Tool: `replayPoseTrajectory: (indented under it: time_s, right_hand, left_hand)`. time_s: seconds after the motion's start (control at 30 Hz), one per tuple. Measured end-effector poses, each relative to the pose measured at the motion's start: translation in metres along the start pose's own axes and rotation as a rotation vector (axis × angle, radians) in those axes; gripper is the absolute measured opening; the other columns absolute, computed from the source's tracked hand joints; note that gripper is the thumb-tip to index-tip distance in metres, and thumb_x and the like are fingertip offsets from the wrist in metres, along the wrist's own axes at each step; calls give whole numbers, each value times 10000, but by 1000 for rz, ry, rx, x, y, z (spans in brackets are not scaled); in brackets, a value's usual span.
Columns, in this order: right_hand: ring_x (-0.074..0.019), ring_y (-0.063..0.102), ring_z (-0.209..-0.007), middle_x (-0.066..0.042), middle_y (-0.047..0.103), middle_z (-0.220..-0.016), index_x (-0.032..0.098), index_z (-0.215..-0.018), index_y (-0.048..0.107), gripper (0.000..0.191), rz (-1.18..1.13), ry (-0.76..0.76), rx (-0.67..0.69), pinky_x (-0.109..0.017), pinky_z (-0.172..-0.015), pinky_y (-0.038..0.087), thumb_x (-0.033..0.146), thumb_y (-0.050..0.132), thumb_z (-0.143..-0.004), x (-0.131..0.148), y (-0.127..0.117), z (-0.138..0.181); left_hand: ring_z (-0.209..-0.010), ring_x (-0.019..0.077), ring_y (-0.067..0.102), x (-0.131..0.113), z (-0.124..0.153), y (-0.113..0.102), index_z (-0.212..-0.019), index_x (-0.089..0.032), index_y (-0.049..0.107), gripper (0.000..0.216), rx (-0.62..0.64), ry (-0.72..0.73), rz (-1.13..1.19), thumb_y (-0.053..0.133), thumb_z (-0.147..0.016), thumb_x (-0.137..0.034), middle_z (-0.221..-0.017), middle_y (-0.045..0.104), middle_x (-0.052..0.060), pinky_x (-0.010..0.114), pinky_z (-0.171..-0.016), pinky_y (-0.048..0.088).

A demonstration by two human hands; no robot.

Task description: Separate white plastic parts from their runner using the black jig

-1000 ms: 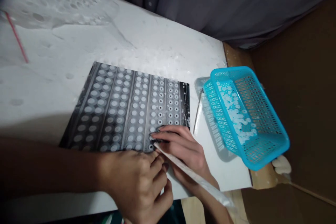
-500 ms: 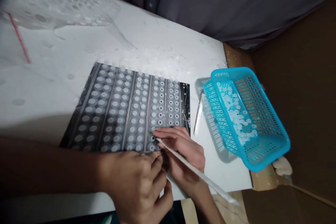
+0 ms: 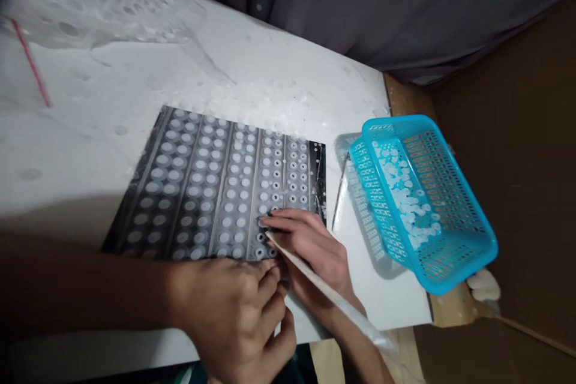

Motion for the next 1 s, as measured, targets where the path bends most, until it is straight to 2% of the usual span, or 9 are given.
replayPoseTrajectory:
  time_s: [0.1,0.17,0.27,0.37,0.43,0.53,0.6,0.73,1.0]
  right_hand:
    - [-320,722,-1243,-84,800,-1307,259,-1143,740,303,125,-101,51,-551,-981,612,25,645,-977,10,1,1]
    - [-338,735,-1225,-82,782,-1356,272,-1092,755,302,208,-142,72,-563,-948,612,22,626,-982,15,3,2]
    - [-334,759,-1178,-72,792,-1336,283,-1047,773,286,223,-135,61,-545,-930,628,48,620,-992,16,7,0]
    - [-289,794,-1080,-62,836,-1180,279,-1052,783,224,67,73,-92,-475,-906,664,109,642,-1015,4,3,-3]
    - [-267,811,-1020,-57,844,-1093,264,-943,748,147,-80,263,-248,-434,-870,679,153,686,-1018,-9,-2,-2]
    - [-277,817,-1013,-66,844,-1048,241,-802,641,226,-234,375,-374,-435,-867,681,198,755,-992,-19,-7,-2]
    - [-270,808,-1026,-72,839,-1076,234,-795,652,225,-226,352,-312,-442,-906,670,208,767,-987,-18,-7,-6]
    - [-244,776,-1073,-57,820,-1134,246,-867,730,145,-144,280,-120,-444,-984,643,193,736,-1002,-15,-3,-12]
    - [-251,766,-1089,-55,815,-1151,263,-957,769,124,-48,184,-41,-448,-964,649,175,701,-1014,-10,-2,-16]
  left_hand:
    - [-576,214,628,-1,0,0,-791,-201,737,105,-3,35,18,673,-873,-216,-647,670,44,333,-429,419]
    - [-542,197,604,1,1,1,-766,-207,731,151,1,37,41,652,-893,-225,-625,655,41,318,-417,384]
    - [-538,196,602,2,2,1,-773,-214,742,178,10,55,47,623,-904,-231,-635,676,56,321,-451,417]
    - [-564,222,631,-3,2,3,-840,-196,768,139,19,94,21,642,-891,-229,-651,686,58,352,-481,475]
    - [-614,238,672,-7,2,7,-858,-174,769,132,32,76,-22,667,-893,-251,-708,728,87,358,-506,512]
    - [-714,269,732,-4,4,13,-822,-142,759,176,22,-105,-116,703,-875,-301,-864,799,168,377,-578,574]
    - [-742,281,748,-4,6,15,-814,-127,762,197,1,-179,-147,712,-858,-313,-912,811,190,389,-601,593]
    - [-741,282,755,-7,5,14,-782,-140,750,177,-20,-101,-111,714,-848,-300,-894,813,172,396,-593,602]
    - [-782,292,767,-6,4,10,-890,-166,769,106,68,30,6,694,-877,-240,-905,817,141,422,-611,621]
Point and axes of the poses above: each hand's wrist, its own z-axis away from the middle knuckle, its own y-axis out of the palm, x = y × z, the point moved 7 cm from there along -z, towards the middle knuckle
